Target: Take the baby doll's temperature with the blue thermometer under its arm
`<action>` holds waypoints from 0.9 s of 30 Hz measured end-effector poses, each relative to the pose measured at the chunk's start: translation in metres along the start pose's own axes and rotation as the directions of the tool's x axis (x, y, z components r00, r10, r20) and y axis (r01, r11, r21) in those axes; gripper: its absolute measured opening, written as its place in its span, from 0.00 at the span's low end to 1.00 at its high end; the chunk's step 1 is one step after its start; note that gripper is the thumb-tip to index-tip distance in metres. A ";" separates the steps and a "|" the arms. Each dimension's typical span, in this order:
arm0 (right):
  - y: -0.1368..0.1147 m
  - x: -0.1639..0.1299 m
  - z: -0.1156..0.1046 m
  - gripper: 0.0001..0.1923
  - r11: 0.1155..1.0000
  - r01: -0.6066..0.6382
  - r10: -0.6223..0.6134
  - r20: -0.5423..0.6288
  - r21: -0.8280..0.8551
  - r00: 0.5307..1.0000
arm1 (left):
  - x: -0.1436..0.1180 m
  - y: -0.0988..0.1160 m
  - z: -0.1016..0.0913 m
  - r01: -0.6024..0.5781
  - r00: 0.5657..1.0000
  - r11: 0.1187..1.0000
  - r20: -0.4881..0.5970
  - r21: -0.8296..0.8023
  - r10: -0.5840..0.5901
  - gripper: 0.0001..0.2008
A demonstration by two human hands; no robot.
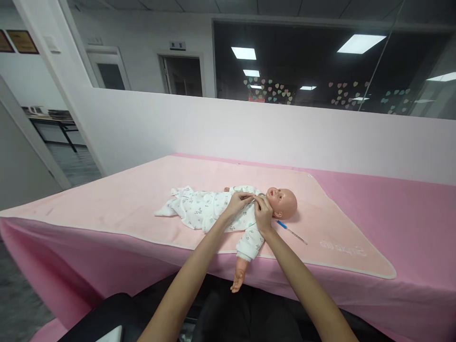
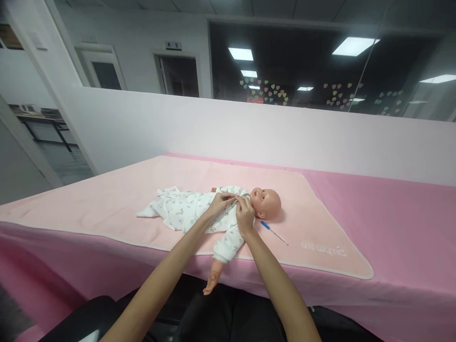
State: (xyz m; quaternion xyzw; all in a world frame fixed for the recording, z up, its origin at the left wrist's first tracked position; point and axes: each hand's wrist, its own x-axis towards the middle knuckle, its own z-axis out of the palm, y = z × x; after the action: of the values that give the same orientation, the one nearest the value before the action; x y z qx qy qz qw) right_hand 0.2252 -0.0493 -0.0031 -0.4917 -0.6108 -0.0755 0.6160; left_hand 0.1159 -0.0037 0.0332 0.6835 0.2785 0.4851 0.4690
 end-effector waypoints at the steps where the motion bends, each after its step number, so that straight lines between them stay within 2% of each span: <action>1: -0.001 0.000 0.000 0.17 1.000 -0.009 0.009 0.004 -0.003 1.000 | 0.000 0.000 0.000 0.000 1.000 1.000 0.003 0.001 0.000 0.10; 12: -0.008 0.002 -0.003 0.15 1.000 -0.016 0.016 0.020 -0.017 1.000 | 0.001 -0.002 0.000 0.024 1.000 0.999 -0.001 -0.024 -0.024 0.11; 20: -0.010 0.004 -0.004 0.15 1.000 -0.029 0.029 0.032 -0.003 0.999 | -0.001 0.002 0.002 0.066 0.998 0.987 -0.014 -0.146 -0.069 0.12; 24: -0.008 0.003 -0.004 0.14 0.998 -0.062 0.062 0.025 0.023 0.998 | -0.002 0.004 0.001 0.029 1.000 0.994 0.001 -0.101 -0.029 0.11; 27: -0.006 0.003 -0.004 0.14 0.996 -0.086 0.085 0.020 0.030 0.996 | -0.003 0.005 -0.001 0.004 0.998 0.999 0.056 -0.041 -0.001 0.13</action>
State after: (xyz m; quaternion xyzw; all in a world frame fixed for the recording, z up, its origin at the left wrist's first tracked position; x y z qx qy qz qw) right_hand 0.2246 -0.0535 0.0032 -0.5086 -0.5959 -0.0351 0.6205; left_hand 0.1134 -0.0076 0.0366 0.6867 0.2563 0.4708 0.4911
